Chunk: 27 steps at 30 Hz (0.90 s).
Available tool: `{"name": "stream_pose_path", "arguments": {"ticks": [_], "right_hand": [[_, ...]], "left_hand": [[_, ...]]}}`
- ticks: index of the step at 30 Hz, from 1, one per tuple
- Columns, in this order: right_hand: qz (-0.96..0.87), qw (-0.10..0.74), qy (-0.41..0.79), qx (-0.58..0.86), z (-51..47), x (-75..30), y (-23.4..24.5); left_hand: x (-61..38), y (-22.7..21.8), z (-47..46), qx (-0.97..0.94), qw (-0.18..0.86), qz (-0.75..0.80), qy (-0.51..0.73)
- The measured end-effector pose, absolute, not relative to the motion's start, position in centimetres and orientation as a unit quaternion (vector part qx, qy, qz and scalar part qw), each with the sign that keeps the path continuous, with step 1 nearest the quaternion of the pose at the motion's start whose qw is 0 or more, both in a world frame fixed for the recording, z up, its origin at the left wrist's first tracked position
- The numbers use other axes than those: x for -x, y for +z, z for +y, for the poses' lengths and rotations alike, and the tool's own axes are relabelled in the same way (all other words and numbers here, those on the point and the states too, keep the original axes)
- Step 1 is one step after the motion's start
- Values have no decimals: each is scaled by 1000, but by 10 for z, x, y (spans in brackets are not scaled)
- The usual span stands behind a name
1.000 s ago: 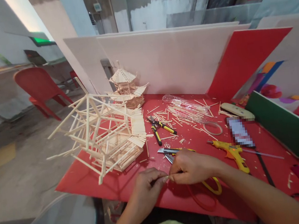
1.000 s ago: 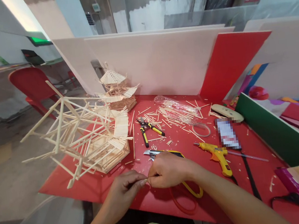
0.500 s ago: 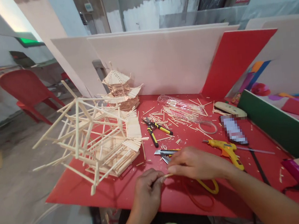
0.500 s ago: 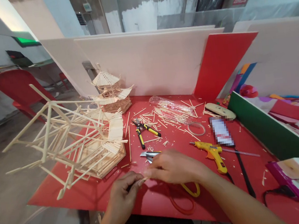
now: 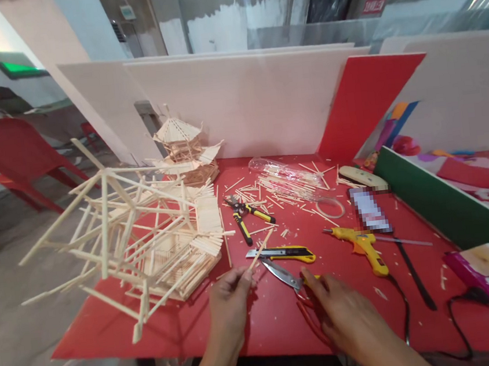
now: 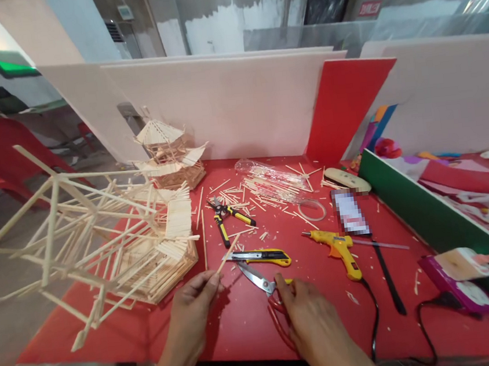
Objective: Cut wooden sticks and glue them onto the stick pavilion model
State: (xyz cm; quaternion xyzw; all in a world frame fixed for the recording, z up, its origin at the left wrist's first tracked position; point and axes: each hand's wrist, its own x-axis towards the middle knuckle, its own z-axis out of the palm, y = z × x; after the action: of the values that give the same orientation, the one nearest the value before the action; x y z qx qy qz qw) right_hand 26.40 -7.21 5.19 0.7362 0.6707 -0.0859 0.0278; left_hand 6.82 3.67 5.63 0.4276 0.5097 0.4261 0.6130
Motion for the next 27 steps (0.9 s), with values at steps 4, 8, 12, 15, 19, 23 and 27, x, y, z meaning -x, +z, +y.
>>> {"name": "stream_pose_path", "arguments": {"ticks": [4, 8, 12, 15, 19, 23, 27], "right_hand": [[657, -51, -115, -743, -77, -289, 58], [628, -142, -199, -739, -94, -301, 54], [603, -208, -249, -729, -93, -283, 62], [602, -225, -277, -714, -79, -266, 75], [622, -210, -297, -693, -64, -256, 85], [642, -195, -270, -691, -59, -256, 84], [650, -190, -256, -690, -57, -258, 82]], "left_hand": [[-67, 61, 37, -398, 623, 504, 447], [-70, 64, 37, -384, 627, 506, 451], [-81, 69, 33, -396, 646, 494, 428], [-88, 75, 31, -420, 648, 481, 415], [-91, 80, 30, -452, 635, 468, 416], [-92, 79, 29, -477, 607, 478, 418], [-92, 77, 29, -523, 573, 489, 399]]}}
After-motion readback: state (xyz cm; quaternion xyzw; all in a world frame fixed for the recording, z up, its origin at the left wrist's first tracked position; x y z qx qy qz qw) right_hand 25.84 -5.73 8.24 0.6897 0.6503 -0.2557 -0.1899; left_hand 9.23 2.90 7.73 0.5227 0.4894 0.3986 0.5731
